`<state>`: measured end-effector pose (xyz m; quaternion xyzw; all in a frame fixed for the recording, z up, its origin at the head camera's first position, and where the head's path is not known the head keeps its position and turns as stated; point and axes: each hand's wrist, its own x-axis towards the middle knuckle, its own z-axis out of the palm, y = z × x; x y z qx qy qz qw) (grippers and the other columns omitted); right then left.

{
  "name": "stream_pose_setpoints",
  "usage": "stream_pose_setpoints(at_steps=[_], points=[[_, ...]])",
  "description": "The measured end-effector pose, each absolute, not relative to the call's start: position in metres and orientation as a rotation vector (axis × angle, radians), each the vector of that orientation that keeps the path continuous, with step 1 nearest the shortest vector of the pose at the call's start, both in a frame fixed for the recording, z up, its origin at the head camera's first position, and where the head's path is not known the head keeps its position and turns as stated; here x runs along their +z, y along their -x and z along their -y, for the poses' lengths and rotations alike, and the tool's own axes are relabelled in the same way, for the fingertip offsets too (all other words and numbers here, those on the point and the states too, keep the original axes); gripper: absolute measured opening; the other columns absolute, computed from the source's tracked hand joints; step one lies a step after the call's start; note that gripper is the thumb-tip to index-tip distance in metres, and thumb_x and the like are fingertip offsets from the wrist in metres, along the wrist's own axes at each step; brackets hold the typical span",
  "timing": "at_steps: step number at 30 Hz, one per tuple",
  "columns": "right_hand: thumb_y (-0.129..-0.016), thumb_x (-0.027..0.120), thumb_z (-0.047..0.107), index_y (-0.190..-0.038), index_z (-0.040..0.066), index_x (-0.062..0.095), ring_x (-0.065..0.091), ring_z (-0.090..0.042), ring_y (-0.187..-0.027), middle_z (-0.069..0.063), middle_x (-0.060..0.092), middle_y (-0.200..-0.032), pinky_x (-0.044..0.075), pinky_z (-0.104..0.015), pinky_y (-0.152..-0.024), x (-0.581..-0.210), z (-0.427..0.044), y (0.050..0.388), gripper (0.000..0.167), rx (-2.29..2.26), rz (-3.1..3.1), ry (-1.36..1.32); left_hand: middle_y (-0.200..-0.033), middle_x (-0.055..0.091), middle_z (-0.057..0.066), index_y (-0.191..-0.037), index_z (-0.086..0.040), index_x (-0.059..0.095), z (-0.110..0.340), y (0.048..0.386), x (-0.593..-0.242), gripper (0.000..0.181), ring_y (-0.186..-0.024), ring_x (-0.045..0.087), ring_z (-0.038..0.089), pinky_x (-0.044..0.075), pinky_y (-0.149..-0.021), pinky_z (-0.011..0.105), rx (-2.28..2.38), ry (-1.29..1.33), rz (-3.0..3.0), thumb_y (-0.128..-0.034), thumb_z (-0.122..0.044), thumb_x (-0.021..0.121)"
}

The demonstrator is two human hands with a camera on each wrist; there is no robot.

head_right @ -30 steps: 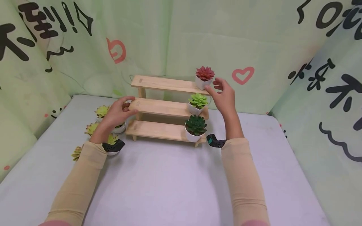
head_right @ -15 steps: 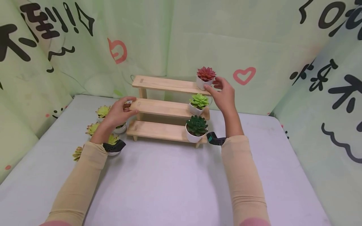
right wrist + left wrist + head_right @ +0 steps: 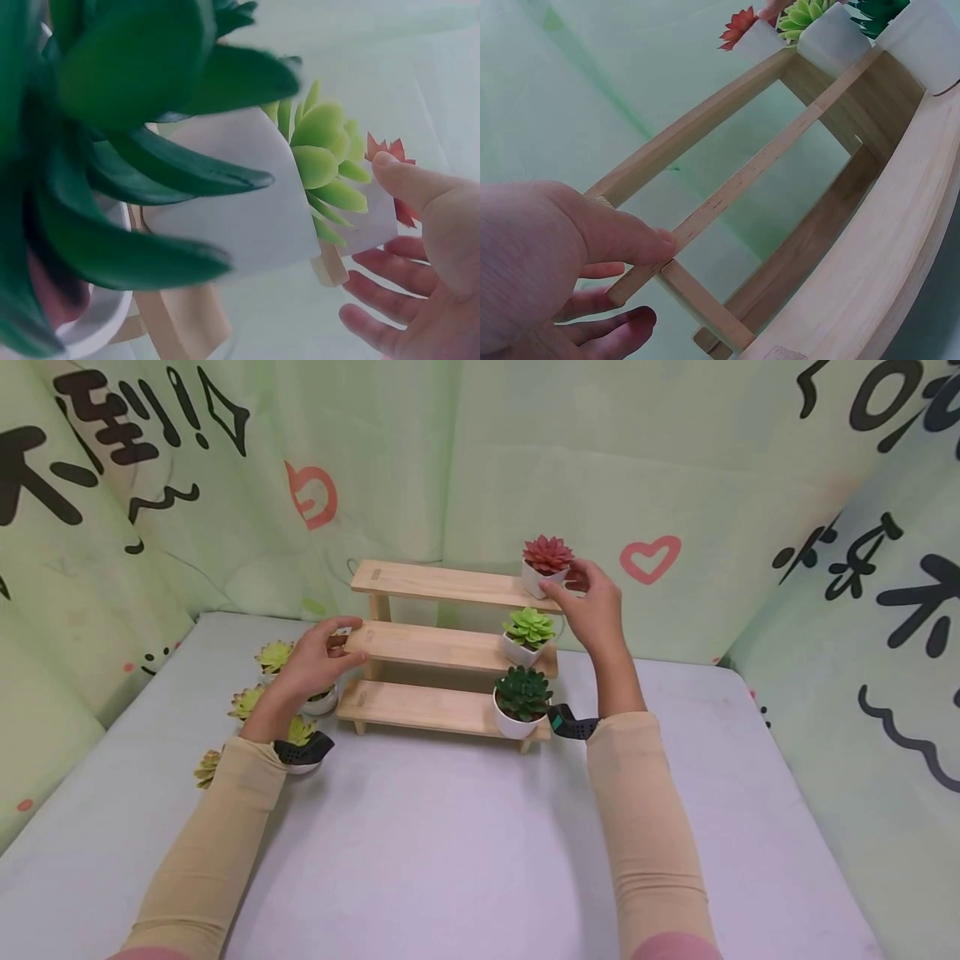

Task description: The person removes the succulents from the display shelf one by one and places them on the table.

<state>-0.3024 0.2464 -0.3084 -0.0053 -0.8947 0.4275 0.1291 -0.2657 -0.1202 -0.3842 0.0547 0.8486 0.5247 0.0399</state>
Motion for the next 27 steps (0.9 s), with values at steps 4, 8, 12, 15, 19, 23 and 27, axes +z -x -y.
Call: stream_pose_setpoints(at_steps=[4, 8, 12, 15, 19, 23, 27], points=[[-0.088, 0.065, 0.050, -0.143, 0.017, 0.046, 0.051, -0.027, -0.128, -0.013, 0.056, -0.137, 0.044, -0.048, -0.107, -0.3078, -0.2446, 0.3030, 0.068, 1.235, 2.599, 0.007, -0.153, 0.034, 0.013, -0.145, -0.014, 0.041, 0.1203, 0.2650, -0.3841, 0.057, -0.135, 0.043, 0.035, 0.046, -0.106, 0.048, 1.607, -0.173, -2.601, -0.0929, -0.020, 0.064], [-0.088, 0.065, 0.049, -0.142, 0.015, 0.046, 0.052, -0.027, -0.128, -0.013, 0.057, -0.136, 0.044, -0.047, -0.108, -0.3076, -0.2428, 0.3044, 0.067, 1.223, 2.602, 0.014, -0.153, 0.034, 0.013, -0.145, -0.013, 0.041, 0.1199, 0.2649, -0.3840, 0.057, -0.135, 0.043, 0.036, 0.045, -0.106, 0.048, 1.610, -0.172, -2.599, -0.0928, -0.020, 0.065], [-0.088, 0.065, 0.049, -0.142, 0.014, 0.047, 0.053, -0.027, -0.127, -0.013, 0.057, -0.136, 0.045, -0.045, -0.108, -0.3065, -0.2409, 0.3050, 0.066, 1.221, 2.605, 0.047, -0.153, 0.034, 0.013, -0.145, -0.013, 0.041, 0.1194, 0.2654, -0.3848, 0.057, -0.135, 0.043, 0.036, 0.045, -0.106, 0.048, 1.610, -0.175, -2.600, -0.0928, -0.020, 0.065], [-0.088, 0.066, 0.048, -0.141, 0.014, 0.047, 0.053, -0.026, -0.126, -0.013, 0.057, -0.136, 0.046, -0.044, -0.107, -0.3058, -0.2402, 0.3049, 0.066, 1.231, 2.599, 0.071, -0.153, 0.035, 0.013, -0.144, -0.013, 0.042, 0.1193, 0.2662, -0.3856, 0.057, -0.134, 0.044, 0.035, 0.046, -0.106, 0.048, 1.610, -0.184, -2.602, -0.0926, -0.020, 0.065], [-0.087, 0.066, 0.049, -0.141, 0.014, 0.048, 0.053, -0.025, -0.126, -0.012, 0.058, -0.135, 0.046, -0.043, -0.107, -0.3057, -0.2396, 0.3053, 0.066, 1.239, 2.594, 0.084, -0.152, 0.035, 0.013, -0.144, -0.013, 0.042, 0.1198, 0.2668, -0.3861, 0.057, -0.134, 0.044, 0.035, 0.046, -0.105, 0.048, 1.612, -0.187, -2.603, -0.0925, -0.020, 0.065], [-0.087, 0.066, 0.048, -0.140, 0.014, 0.050, 0.054, -0.025, -0.124, -0.013, 0.059, -0.133, 0.045, -0.043, -0.107, -0.3065, -0.2387, 0.3065, 0.065, 1.246, 2.576, 0.073, -0.153, 0.035, 0.012, -0.144, -0.014, 0.042, 0.1204, 0.2660, -0.3854, 0.057, -0.134, 0.044, 0.035, 0.046, -0.106, 0.047, 1.608, -0.181, -2.604, -0.0925, -0.020, 0.065], [-0.087, 0.067, 0.048, -0.139, 0.014, 0.051, 0.055, -0.024, -0.123, -0.013, 0.060, -0.132, 0.045, -0.042, -0.107, -0.3075, -0.2379, 0.3076, 0.064, 1.252, 2.559, 0.070, -0.153, 0.035, 0.011, -0.143, -0.015, 0.043, 0.1206, 0.2658, -0.3844, 0.056, -0.134, 0.045, 0.034, 0.046, -0.106, 0.046, 1.605, -0.168, -2.606, -0.0923, -0.021, 0.066]])
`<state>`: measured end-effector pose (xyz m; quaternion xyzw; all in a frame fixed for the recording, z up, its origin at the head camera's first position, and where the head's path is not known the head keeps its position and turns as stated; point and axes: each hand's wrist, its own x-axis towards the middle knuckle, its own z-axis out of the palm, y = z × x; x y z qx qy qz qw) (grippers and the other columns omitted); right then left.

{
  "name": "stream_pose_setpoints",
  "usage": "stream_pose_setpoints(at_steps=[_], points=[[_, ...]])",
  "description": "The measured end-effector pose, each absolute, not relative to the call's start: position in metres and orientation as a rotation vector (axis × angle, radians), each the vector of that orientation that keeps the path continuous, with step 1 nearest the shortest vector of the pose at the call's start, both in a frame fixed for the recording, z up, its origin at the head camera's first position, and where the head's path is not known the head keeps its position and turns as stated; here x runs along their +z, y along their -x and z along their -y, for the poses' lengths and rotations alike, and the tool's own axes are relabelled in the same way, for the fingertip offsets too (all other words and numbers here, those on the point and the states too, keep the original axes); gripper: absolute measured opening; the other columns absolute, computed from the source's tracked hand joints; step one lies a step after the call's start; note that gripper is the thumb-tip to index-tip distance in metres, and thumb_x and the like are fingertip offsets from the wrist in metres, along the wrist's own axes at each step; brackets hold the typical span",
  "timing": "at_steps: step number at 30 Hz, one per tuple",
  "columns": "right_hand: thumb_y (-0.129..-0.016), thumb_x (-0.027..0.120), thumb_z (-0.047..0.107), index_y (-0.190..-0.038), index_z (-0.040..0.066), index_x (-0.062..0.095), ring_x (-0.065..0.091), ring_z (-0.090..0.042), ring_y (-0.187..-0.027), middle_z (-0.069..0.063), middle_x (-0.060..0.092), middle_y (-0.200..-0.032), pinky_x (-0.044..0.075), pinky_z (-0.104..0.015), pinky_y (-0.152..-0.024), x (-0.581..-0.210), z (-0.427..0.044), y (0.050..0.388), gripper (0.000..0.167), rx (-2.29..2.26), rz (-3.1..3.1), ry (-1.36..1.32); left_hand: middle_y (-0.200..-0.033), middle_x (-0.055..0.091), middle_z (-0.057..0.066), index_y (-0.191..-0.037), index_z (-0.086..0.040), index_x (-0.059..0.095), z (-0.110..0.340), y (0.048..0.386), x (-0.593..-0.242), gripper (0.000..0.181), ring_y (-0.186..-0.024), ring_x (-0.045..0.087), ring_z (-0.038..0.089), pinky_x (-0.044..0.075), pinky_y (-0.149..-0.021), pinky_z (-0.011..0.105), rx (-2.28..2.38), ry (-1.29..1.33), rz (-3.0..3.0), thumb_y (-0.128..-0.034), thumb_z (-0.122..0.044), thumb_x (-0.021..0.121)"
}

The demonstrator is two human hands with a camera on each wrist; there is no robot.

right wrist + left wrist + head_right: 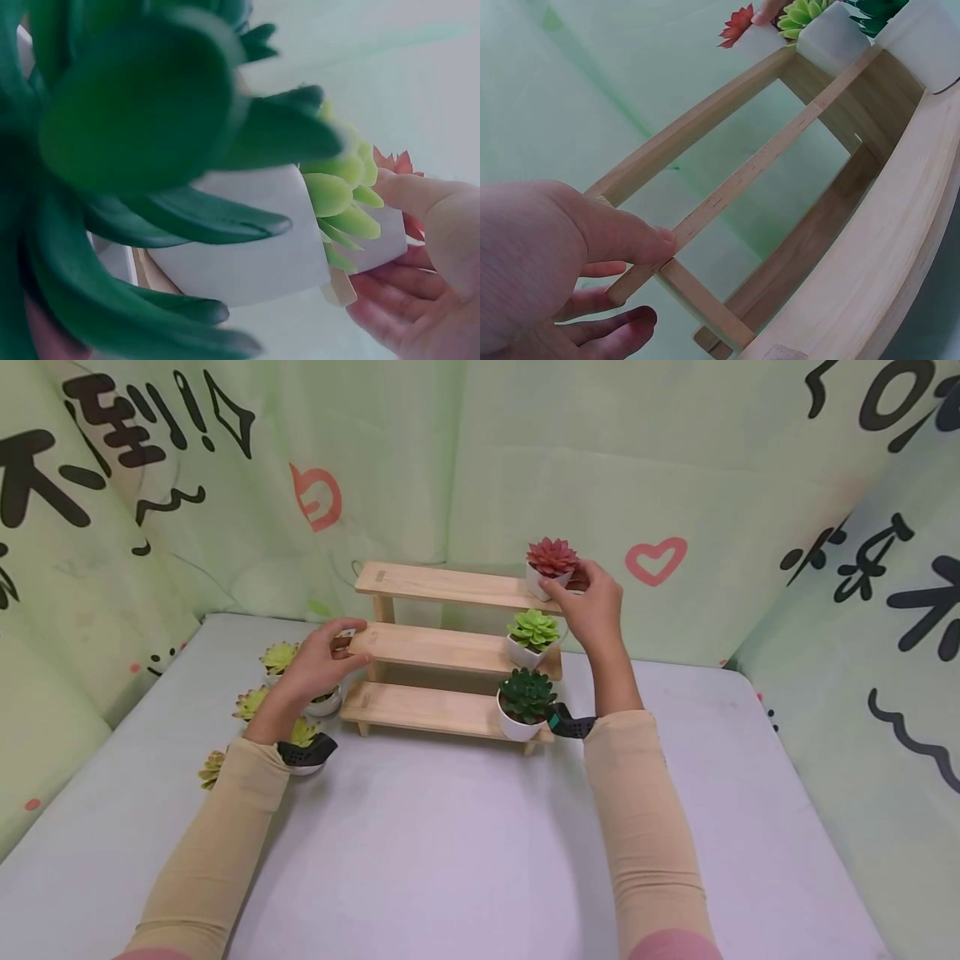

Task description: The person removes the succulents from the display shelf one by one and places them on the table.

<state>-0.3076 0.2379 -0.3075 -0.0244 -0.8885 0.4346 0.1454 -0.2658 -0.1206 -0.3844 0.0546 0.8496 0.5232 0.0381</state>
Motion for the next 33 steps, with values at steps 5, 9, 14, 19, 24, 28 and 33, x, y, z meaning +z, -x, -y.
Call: stream_pose_setpoints(at_steps=[5, 9, 14, 19, 24, 28, 33], points=[[-0.087, 0.068, 0.047, -0.138, 0.014, 0.053, 0.056, -0.024, -0.122, -0.013, 0.061, -0.131, 0.046, -0.042, -0.106, -0.307, -0.239, 0.305, 0.062, 1.238, 2.540, 0.066, -0.153, 0.035, 0.011, -0.144, -0.016, 0.042, 0.119, 0.266, -0.383, 0.057, -0.135, 0.044, 0.033, 0.045, -0.107, 0.046, 1.597, -0.156, -2.607, -0.0925, -0.021, 0.065], [-0.087, 0.068, 0.046, -0.136, 0.015, 0.055, 0.056, -0.024, -0.120, -0.013, 0.063, -0.129, 0.046, -0.042, -0.105, -0.308, -0.241, 0.303, 0.060, 1.239, 2.513, 0.056, -0.153, 0.035, 0.010, -0.144, -0.016, 0.042, 0.118, 0.266, -0.383, 0.057, -0.136, 0.043, 0.033, 0.045, -0.107, 0.046, 1.592, -0.151, -2.610, -0.0926, -0.022, 0.065], [-0.086, 0.069, 0.047, -0.135, 0.016, 0.056, 0.058, -0.023, -0.117, -0.013, 0.064, -0.127, 0.047, -0.042, -0.104, -0.308, -0.244, 0.300, 0.059, 1.249, 2.481, 0.039, -0.153, 0.035, 0.010, -0.144, -0.016, 0.042, 0.118, 0.267, -0.384, 0.056, -0.135, 0.044, 0.033, 0.045, -0.107, 0.046, 1.587, -0.153, -2.616, -0.0928, -0.022, 0.065], [-0.086, 0.069, 0.048, -0.134, 0.017, 0.057, 0.059, -0.022, -0.116, -0.012, 0.065, -0.126, 0.049, -0.040, -0.103, -0.310, -0.247, 0.296, 0.058, 1.247, 2.450, 0.045, -0.153, 0.035, 0.010, -0.144, -0.016, 0.042, 0.117, 0.266, -0.384, 0.056, -0.135, 0.043, 0.033, 0.045, -0.107, 0.047, 1.585, -0.161, -2.618, -0.0929, -0.022, 0.065], [-0.085, 0.069, 0.049, -0.133, 0.018, 0.058, 0.060, -0.021, -0.115, -0.011, 0.065, -0.125, 0.049, -0.039, -0.102, -0.310, -0.250, 0.291, 0.058, 1.239, 2.432, 0.043, -0.153, 0.035, 0.010, -0.144, -0.017, 0.043, 0.118, 0.265, -0.385, 0.056, -0.135, 0.043, 0.033, 0.045, -0.107, 0.047, 1.588, -0.163, -2.617, -0.0929, -0.022, 0.065], [-0.085, 0.069, 0.049, -0.133, 0.018, 0.059, 0.060, -0.020, -0.114, -0.011, 0.066, -0.124, 0.050, -0.039, -0.101, -0.310, -0.252, 0.290, 0.058, 1.233, 2.426, 0.037, -0.153, 0.035, 0.010, -0.144, -0.016, 0.042, 0.119, 0.266, -0.386, 0.056, -0.135, 0.044, 0.034, 0.045, -0.107, 0.047, 1.591, -0.173, -2.618, -0.0929, -0.022, 0.065], [-0.085, 0.068, 0.049, -0.132, 0.020, 0.059, 0.060, -0.019, -0.113, -0.010, 0.066, -0.123, 0.052, -0.035, -0.097, -0.309, -0.257, 0.287, 0.056, 1.229, 2.431, 0.048, -0.153, 0.034, 0.011, -0.144, -0.015, 0.042, 0.120, 0.266, -0.387, 0.056, -0.135, 0.043, 0.034, 0.044, -0.107, 0.047, 1.594, -0.188, -2.624, -0.0931, -0.021, 0.064]])
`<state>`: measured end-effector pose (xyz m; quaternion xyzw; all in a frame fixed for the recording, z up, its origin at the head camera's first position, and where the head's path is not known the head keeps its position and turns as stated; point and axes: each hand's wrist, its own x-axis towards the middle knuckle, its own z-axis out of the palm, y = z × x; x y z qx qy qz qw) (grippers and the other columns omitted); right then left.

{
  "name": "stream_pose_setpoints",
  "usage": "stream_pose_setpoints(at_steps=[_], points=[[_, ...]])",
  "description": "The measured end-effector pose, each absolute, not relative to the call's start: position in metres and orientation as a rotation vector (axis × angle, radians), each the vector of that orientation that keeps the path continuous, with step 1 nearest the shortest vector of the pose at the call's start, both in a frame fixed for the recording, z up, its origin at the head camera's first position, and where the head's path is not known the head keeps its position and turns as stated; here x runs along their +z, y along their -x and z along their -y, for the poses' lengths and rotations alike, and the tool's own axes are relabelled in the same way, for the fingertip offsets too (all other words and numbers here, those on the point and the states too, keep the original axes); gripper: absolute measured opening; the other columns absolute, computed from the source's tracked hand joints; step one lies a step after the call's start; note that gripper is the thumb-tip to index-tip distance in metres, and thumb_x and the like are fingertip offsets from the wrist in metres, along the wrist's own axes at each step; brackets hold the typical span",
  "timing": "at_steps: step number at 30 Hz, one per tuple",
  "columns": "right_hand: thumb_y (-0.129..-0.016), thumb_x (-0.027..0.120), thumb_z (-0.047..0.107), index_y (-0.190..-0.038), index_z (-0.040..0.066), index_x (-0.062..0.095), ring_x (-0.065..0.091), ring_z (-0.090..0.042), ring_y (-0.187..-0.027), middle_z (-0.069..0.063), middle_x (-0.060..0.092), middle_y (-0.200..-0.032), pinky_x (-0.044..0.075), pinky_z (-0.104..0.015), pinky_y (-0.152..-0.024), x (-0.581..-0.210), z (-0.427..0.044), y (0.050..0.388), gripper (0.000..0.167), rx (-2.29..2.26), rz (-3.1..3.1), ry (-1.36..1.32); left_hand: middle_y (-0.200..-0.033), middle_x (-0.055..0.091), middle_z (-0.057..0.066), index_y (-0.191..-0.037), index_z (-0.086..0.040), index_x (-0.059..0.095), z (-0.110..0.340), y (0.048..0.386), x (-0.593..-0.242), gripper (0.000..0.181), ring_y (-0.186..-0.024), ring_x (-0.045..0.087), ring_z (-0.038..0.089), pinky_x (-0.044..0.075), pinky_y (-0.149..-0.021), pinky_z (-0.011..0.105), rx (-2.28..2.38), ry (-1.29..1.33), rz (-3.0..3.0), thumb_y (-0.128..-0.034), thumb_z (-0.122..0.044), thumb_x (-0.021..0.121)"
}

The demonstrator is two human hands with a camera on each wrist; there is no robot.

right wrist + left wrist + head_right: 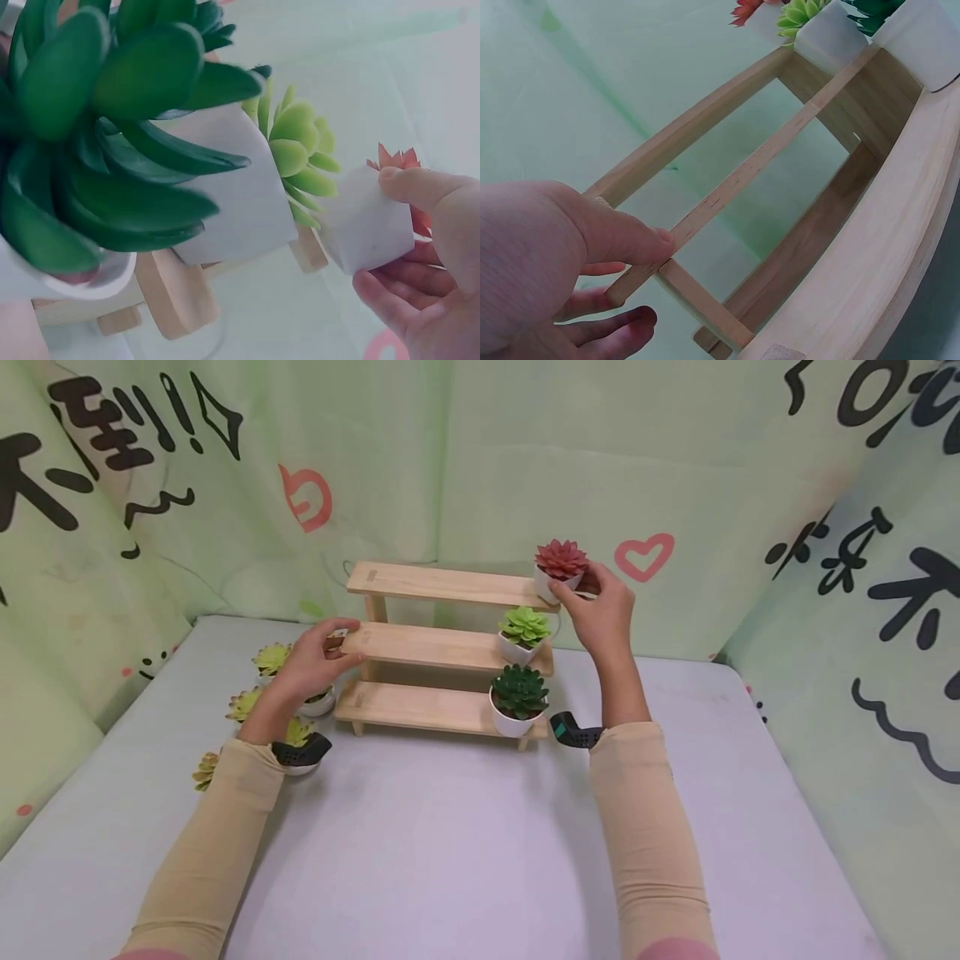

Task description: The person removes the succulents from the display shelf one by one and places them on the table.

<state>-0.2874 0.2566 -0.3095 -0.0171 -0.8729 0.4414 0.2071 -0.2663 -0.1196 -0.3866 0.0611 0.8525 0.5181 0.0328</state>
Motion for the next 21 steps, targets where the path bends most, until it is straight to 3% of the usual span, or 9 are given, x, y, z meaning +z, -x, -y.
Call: stream_pose_setpoints(at_steps=[21], points=[[-0.086, 0.068, 0.048, -0.131, 0.026, 0.060, 0.060, -0.017, -0.114, -0.008, 0.066, -0.125, 0.052, -0.032, -0.095, -0.314, -0.271, 0.277, 0.051, 1.240, 2.422, 0.119, -0.155, 0.032, 0.009, -0.143, -0.016, 0.042, 0.120, 0.266, -0.387, 0.055, -0.138, 0.040, 0.032, 0.042, -0.109, 0.045, 1.590, -0.178, -2.622, -0.0933, -0.022, 0.064]])
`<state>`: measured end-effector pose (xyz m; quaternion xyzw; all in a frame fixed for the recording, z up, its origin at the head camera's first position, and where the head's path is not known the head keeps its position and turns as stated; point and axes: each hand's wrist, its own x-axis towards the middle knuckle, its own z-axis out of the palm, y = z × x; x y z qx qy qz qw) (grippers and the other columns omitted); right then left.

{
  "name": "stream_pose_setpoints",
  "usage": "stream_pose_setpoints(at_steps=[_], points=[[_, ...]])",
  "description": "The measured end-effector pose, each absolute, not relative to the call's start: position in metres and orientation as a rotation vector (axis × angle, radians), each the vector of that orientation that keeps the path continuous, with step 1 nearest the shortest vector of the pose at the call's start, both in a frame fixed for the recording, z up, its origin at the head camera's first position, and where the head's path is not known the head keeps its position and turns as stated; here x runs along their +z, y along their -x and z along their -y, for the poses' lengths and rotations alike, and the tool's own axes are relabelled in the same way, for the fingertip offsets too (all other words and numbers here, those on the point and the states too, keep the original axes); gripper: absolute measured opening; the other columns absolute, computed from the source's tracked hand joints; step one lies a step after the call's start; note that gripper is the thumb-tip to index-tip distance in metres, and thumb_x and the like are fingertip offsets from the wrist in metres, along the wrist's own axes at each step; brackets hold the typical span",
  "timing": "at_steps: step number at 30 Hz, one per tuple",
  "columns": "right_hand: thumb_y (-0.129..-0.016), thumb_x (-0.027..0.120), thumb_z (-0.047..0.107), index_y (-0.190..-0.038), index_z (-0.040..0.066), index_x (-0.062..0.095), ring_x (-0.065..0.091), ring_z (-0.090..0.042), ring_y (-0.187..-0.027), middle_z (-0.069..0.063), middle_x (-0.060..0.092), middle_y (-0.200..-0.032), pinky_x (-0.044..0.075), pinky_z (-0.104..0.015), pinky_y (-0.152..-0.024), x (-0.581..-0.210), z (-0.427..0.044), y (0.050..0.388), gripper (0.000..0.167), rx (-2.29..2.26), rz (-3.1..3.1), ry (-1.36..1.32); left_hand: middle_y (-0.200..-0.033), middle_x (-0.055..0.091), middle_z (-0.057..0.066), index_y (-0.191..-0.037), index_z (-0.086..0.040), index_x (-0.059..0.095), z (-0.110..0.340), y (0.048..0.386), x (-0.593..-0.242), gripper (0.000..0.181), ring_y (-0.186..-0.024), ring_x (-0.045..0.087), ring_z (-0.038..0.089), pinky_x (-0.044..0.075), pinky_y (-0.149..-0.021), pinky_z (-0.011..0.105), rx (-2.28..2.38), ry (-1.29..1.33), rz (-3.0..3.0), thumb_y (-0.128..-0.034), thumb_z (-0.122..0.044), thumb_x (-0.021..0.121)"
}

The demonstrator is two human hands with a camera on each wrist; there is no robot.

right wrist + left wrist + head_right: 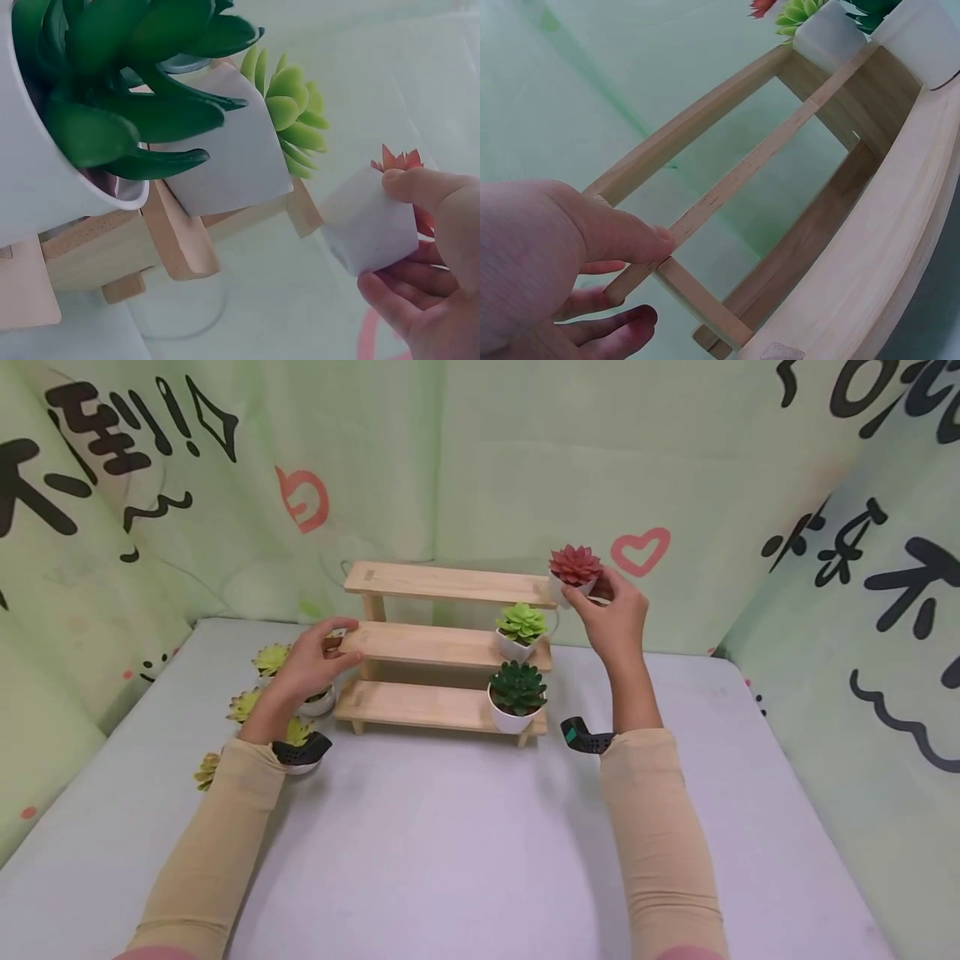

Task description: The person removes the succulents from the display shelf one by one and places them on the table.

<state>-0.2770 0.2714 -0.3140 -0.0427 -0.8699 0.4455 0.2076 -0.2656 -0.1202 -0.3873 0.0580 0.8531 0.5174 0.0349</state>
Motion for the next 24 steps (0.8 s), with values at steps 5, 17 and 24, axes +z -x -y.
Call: stream_pose_setpoints(at_steps=[5, 17, 24], points=[[-0.086, 0.068, 0.047, -0.133, 0.026, 0.059, 0.059, -0.017, -0.114, -0.007, 0.065, -0.126, 0.051, -0.031, -0.100, -0.315, -0.274, 0.276, 0.052, 1.240, 2.400, 0.125, -0.155, 0.031, 0.009, -0.143, -0.016, 0.043, 0.120, 0.265, -0.386, 0.054, -0.138, 0.040, 0.032, 0.042, -0.110, 0.045, 1.591, -0.173, -2.625, -0.0934, -0.021, 0.064], [-0.088, 0.068, 0.043, -0.132, 0.025, 0.060, 0.059, -0.021, -0.116, -0.008, 0.065, -0.126, 0.051, -0.031, -0.100, -0.317, -0.281, 0.272, 0.049, 1.227, 2.390, 0.131, -0.154, 0.032, 0.008, -0.143, -0.017, 0.043, 0.120, 0.265, -0.385, 0.054, -0.137, 0.041, 0.032, 0.043, -0.109, 0.046, 1.575, -0.155, -2.638, -0.0935, -0.021, 0.064], [-0.087, 0.067, 0.046, -0.134, 0.024, 0.058, 0.059, -0.021, -0.116, -0.009, 0.064, -0.127, 0.051, -0.033, -0.101, -0.322, -0.285, 0.270, 0.052, 1.218, 2.403, 0.140, -0.155, 0.031, 0.008, -0.143, -0.017, 0.042, 0.119, 0.265, -0.386, 0.054, -0.137, 0.041, 0.032, 0.044, -0.108, 0.046, 1.570, -0.152, -2.622, -0.0935, -0.022, 0.064]])
